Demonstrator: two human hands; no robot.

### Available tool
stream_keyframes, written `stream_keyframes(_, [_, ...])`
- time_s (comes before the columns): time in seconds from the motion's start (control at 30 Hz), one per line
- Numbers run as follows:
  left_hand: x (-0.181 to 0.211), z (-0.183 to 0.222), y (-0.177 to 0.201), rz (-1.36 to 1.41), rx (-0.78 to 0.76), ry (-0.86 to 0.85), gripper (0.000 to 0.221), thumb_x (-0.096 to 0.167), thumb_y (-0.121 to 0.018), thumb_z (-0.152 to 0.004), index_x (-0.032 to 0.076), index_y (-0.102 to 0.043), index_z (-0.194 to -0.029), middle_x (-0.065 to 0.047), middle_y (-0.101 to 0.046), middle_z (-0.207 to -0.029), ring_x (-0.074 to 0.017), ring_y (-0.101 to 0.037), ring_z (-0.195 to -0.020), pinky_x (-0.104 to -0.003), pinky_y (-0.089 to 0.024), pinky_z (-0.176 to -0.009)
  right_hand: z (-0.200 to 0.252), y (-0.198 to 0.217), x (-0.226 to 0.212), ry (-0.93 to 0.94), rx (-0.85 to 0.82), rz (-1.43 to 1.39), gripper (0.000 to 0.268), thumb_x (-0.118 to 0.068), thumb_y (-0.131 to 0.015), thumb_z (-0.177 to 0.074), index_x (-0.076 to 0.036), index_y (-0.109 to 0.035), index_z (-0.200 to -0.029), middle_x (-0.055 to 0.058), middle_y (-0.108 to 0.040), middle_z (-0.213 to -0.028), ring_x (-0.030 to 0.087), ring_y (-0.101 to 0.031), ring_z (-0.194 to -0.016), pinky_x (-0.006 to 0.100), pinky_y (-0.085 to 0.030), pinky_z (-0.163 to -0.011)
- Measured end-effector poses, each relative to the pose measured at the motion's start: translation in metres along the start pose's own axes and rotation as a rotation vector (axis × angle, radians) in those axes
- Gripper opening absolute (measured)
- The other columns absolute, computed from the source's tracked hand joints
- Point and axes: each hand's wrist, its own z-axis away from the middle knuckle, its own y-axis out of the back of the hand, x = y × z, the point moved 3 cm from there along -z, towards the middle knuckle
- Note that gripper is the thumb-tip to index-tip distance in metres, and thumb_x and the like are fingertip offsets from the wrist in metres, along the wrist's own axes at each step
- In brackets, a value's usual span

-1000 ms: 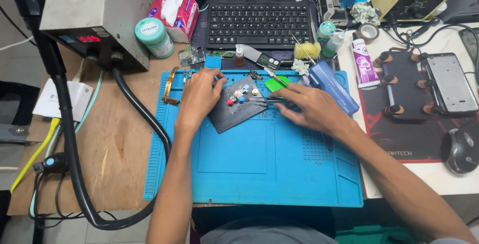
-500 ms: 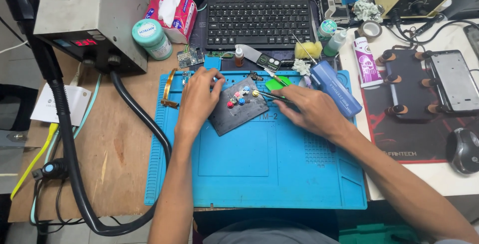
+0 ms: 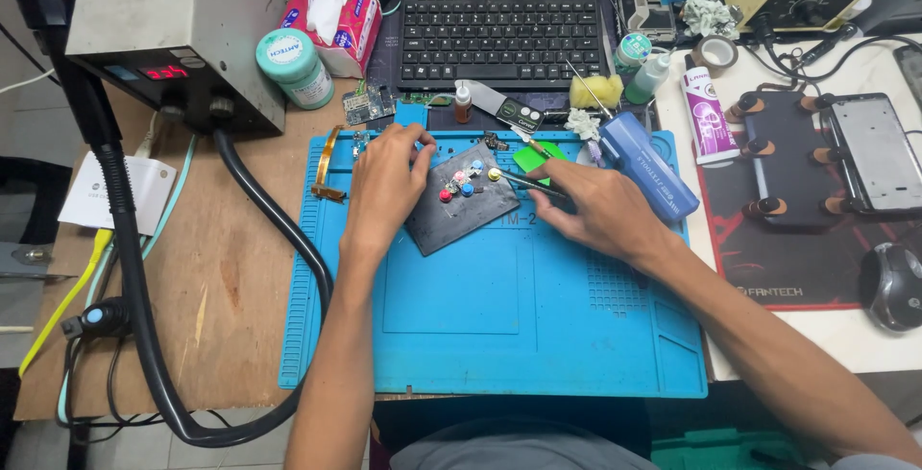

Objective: Using a heat gun and tweezers to repair or modify components on a mobile phone circuit board

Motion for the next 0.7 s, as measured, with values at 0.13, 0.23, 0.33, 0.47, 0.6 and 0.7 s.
stream_keyframes(0.13, [0.001, -0.002, -0.005, -0.052, 0.033, 0.006, 0.009, 0.006, -0.069, -0.098, 0.004, -0.077, -0.098, -0.016, -0.068, -0.079, -0.031, -0.073, -0.071, -0.04, -0.055, -0.056, 0.005, -0.005, 0.003, -0.074, 0.013, 0.02, 0.021, -0.029, -0.069, -0.094, -0.019, -0.062, -0.111, 0.004, -0.073, -0.073, 0.025, -0.073, -0.068, 0.04, -0.058, -0.06])
stream_keyframes(0.23, [0.0, -0.002, -0.007, -0.074, 0.03, -0.002, 0.009, 0.006, -0.068, -0.099, 0.004, -0.077, -0.1, -0.016, -0.069, -0.078, -0.0311, -0.073, -0.07, -0.039, -0.054, -0.054, 0.007, -0.003, -0.006, -0.139, -0.031, -0.018, 0.02, -0.026, -0.066, -0.095, -0.016, -0.059, -0.111, 0.006, -0.073, -0.07, 0.025, -0.071, -0.061, 0.042, -0.056, -0.056])
stream_keyframes(0.33, [0.001, -0.001, -0.005, -0.048, 0.028, 0.01, 0.011, 0.004, -0.066, -0.099, 0.003, -0.077, -0.1, -0.017, -0.069, -0.077, -0.0317, -0.071, -0.067, -0.04, -0.054, -0.055, 0.01, -0.005, -0.01, -0.283, -0.111, -0.101, 0.018, -0.029, -0.065, -0.095, -0.012, -0.06, -0.101, 0.007, -0.07, -0.063, 0.026, -0.07, -0.058, 0.042, -0.054, -0.051])
stream_keyframes(0.47, [0.003, -0.001, -0.005, -0.049, 0.034, 0.023, 0.01, 0.005, -0.067, -0.099, 0.004, -0.076, -0.099, -0.016, -0.067, -0.076, -0.0305, -0.07, -0.065, -0.039, -0.053, -0.053, 0.012, -0.005, -0.014, -0.361, -0.203, -0.072, 0.021, -0.031, -0.063, -0.096, -0.011, -0.063, -0.093, 0.008, -0.07, -0.059, 0.027, -0.07, -0.055, 0.04, -0.053, -0.048])
stream_keyframes(0.6, [0.009, 0.001, -0.002, -0.069, 0.027, 0.025, 0.011, 0.005, -0.065, -0.1, 0.003, -0.076, -0.1, -0.016, -0.066, -0.075, -0.0294, -0.068, -0.064, -0.039, -0.052, -0.053, 0.009, -0.004, -0.013, -0.377, -0.23, -0.035, 0.021, -0.029, -0.062, -0.097, -0.009, -0.065, -0.091, 0.01, -0.07, -0.058, 0.027, -0.07, -0.053, 0.039, -0.052, -0.046])
stream_keyframes(0.7, [0.014, 0.001, -0.001, -0.128, 0.063, 0.007, 0.014, 0.009, -0.064, -0.102, 0.004, -0.077, -0.1, -0.015, -0.067, -0.076, -0.0255, -0.067, -0.059, -0.036, -0.049, -0.052, 0.006, 0.0, -0.004, -0.327, -0.121, 0.049, 0.024, -0.034, -0.063, -0.097, -0.01, -0.066, -0.095, 0.016, -0.071, -0.064, 0.039, -0.072, -0.066, 0.047, -0.055, -0.055])
